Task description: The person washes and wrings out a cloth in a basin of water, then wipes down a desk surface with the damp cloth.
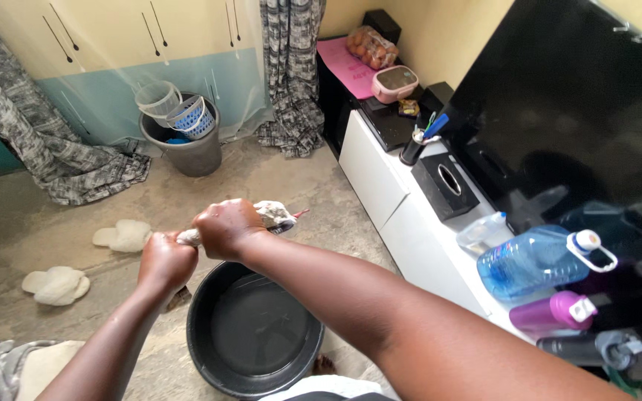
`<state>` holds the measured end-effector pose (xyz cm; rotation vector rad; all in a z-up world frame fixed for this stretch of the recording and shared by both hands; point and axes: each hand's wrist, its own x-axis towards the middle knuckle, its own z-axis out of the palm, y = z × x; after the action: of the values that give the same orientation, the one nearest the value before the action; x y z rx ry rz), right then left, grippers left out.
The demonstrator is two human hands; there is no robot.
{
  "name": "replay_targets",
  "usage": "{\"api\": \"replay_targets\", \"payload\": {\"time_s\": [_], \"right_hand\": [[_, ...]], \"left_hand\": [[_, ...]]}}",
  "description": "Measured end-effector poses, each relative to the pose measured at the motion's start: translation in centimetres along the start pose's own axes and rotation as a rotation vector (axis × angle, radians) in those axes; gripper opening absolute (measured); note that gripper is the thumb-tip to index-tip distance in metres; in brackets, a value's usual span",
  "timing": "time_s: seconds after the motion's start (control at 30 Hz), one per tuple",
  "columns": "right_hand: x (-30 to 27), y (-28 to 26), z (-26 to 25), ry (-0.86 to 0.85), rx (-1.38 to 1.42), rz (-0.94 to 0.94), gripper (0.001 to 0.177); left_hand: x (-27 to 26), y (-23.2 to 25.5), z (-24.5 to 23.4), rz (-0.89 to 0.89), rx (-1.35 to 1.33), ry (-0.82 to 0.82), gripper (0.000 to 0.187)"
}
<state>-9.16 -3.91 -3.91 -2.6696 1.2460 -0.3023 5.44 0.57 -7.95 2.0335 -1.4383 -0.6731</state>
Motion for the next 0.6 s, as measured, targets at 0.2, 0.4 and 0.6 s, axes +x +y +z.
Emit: {"api": "replay_targets", "payload": {"time_s": [0.2, 0.4, 0.6], "right_hand": [[2.1, 0.6, 1.6, 0.060, -0.063, -0.129, 0.013], [3.5, 1.7, 2.1, 0.097, -0.081, -0.214, 0.011], [4.1, 3.3, 2.9, 0.119, -0.127, -0.268, 0.013]], "left_hand": [[0.4, -1.0, 1.0, -0.411, -0.688, -0.200, 0.022], [0.8, 0.2, 0.9, -0.545, -0.894, -0.307, 0.022], [1.7, 0.1, 1.7, -0.576, -0.947, -0.440, 0.027]]}}
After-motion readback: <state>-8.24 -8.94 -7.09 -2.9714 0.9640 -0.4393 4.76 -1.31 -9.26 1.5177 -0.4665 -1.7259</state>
